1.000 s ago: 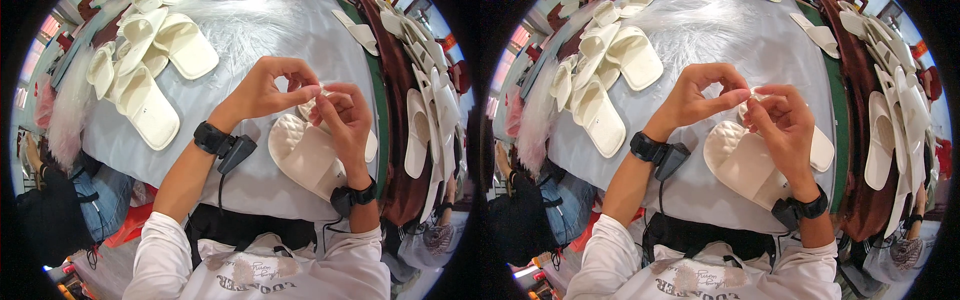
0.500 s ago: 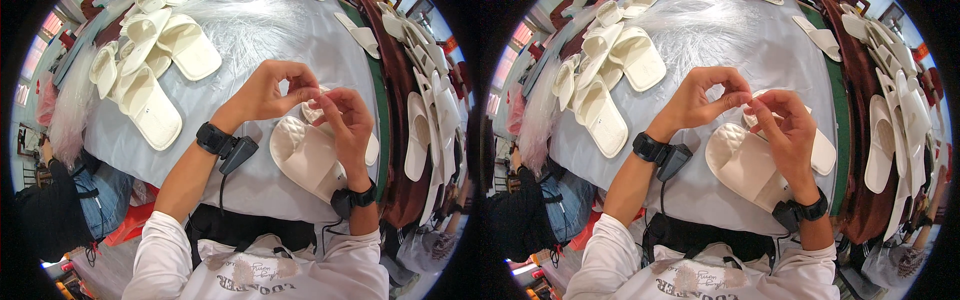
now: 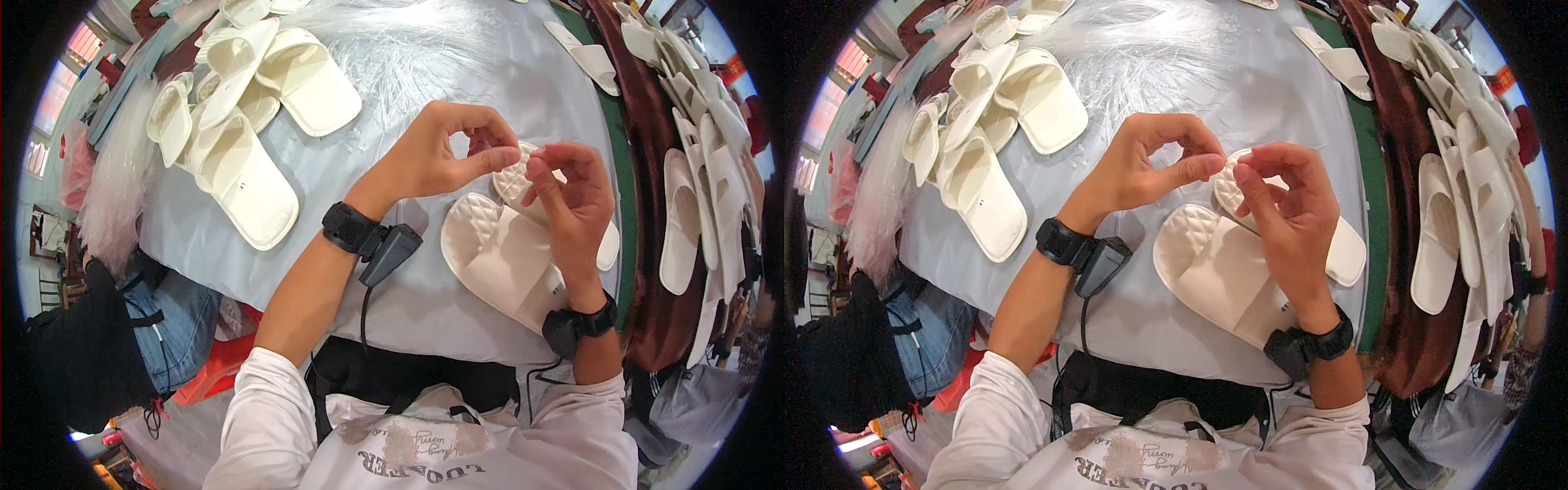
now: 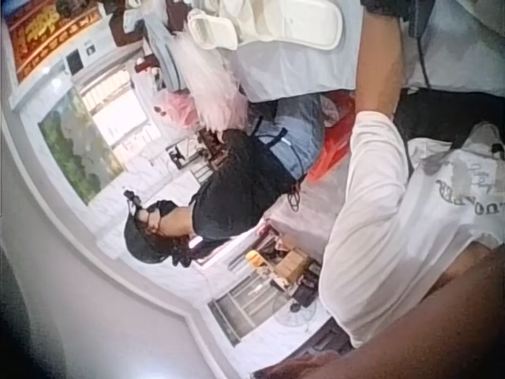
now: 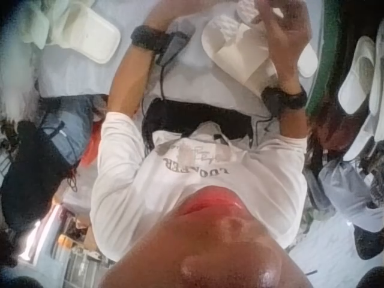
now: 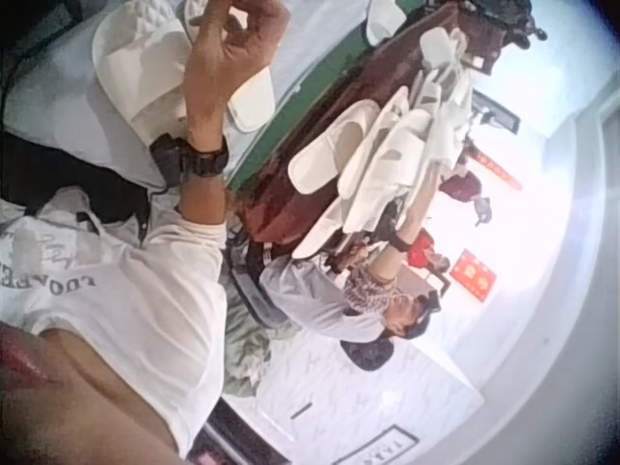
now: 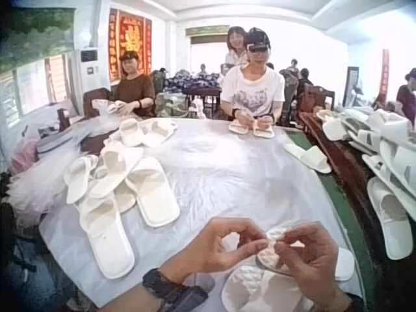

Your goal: Manually assemble and check white plastic slippers at a shared work table.

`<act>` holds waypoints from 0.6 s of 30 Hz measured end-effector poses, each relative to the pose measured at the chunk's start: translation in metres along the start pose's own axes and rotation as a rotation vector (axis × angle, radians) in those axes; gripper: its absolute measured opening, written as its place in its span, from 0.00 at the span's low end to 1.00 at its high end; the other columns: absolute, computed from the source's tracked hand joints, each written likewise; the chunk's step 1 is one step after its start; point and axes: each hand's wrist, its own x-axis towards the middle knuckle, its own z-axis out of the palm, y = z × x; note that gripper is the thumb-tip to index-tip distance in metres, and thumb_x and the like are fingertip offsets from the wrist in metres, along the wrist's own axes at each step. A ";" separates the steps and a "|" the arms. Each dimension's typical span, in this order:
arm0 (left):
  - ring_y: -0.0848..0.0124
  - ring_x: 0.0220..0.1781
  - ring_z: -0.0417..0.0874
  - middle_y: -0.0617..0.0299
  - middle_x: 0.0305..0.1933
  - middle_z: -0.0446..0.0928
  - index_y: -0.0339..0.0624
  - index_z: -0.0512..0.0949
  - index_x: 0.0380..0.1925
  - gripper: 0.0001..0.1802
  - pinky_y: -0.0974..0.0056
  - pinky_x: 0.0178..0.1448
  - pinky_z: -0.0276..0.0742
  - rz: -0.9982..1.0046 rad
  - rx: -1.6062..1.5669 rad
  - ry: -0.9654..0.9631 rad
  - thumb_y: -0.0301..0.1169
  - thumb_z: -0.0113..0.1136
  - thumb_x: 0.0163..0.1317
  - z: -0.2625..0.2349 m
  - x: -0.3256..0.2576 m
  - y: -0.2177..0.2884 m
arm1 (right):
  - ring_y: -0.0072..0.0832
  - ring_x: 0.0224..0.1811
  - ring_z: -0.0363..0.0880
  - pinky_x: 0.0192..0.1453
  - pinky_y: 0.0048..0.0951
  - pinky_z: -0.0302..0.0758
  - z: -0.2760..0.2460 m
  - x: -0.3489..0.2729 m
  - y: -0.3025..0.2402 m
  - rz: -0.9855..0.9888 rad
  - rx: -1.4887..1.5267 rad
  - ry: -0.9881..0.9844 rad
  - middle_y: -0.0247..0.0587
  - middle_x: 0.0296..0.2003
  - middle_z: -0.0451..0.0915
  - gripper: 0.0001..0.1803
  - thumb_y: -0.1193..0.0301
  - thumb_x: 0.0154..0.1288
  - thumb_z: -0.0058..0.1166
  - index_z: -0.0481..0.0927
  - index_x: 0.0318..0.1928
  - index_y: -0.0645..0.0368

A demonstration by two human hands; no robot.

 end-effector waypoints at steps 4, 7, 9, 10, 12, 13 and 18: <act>0.77 0.34 0.81 0.65 0.30 0.83 0.38 0.86 0.36 0.08 0.69 0.41 0.76 0.029 -0.027 -0.004 0.32 0.70 0.64 0.002 0.001 -0.001 | 0.18 0.45 0.77 0.38 0.19 0.79 0.001 -0.001 -0.005 0.013 -0.027 -0.011 0.37 0.44 0.78 0.15 0.78 0.71 0.60 0.71 0.53 0.61; 0.78 0.34 0.81 0.65 0.31 0.84 0.39 0.86 0.37 0.08 0.69 0.40 0.75 0.029 -0.014 -0.048 0.32 0.70 0.64 0.003 0.001 0.001 | 0.18 0.44 0.76 0.41 0.18 0.76 0.001 -0.002 -0.002 -0.005 -0.044 -0.034 0.36 0.44 0.77 0.16 0.79 0.71 0.59 0.68 0.54 0.60; 0.78 0.34 0.81 0.65 0.31 0.84 0.39 0.86 0.38 0.08 0.70 0.40 0.75 0.024 -0.023 -0.056 0.32 0.70 0.64 0.005 0.001 -0.001 | 0.18 0.44 0.76 0.42 0.19 0.75 0.001 -0.002 -0.002 -0.025 -0.063 -0.037 0.36 0.44 0.76 0.16 0.79 0.72 0.58 0.67 0.55 0.60; 0.78 0.34 0.81 0.65 0.32 0.85 0.38 0.86 0.38 0.08 0.70 0.41 0.75 0.017 -0.035 -0.064 0.31 0.70 0.64 0.006 0.001 -0.002 | 0.18 0.43 0.76 0.43 0.19 0.74 0.001 -0.002 -0.002 -0.024 -0.051 -0.040 0.36 0.44 0.76 0.17 0.80 0.72 0.57 0.66 0.55 0.60; 0.79 0.35 0.81 0.65 0.33 0.85 0.38 0.86 0.39 0.08 0.70 0.41 0.75 0.015 -0.049 -0.072 0.32 0.70 0.65 0.008 0.001 -0.004 | 0.19 0.43 0.76 0.44 0.19 0.74 0.001 -0.003 -0.002 -0.029 -0.036 -0.045 0.36 0.45 0.75 0.17 0.81 0.72 0.56 0.66 0.56 0.60; 0.79 0.35 0.81 0.65 0.33 0.85 0.38 0.86 0.40 0.09 0.70 0.40 0.75 -0.003 -0.076 -0.079 0.32 0.69 0.65 0.010 0.001 -0.005 | 0.18 0.41 0.76 0.42 0.19 0.74 0.000 -0.003 -0.001 -0.048 -0.063 -0.046 0.36 0.45 0.75 0.17 0.82 0.72 0.55 0.66 0.56 0.60; 0.81 0.36 0.78 0.68 0.34 0.84 0.37 0.85 0.40 0.10 0.71 0.43 0.75 -0.149 -0.186 -0.136 0.34 0.68 0.67 0.005 -0.002 -0.005 | 0.17 0.35 0.75 0.38 0.18 0.72 -0.002 -0.004 0.002 -0.108 -0.125 -0.084 0.37 0.45 0.74 0.18 0.84 0.71 0.55 0.66 0.56 0.59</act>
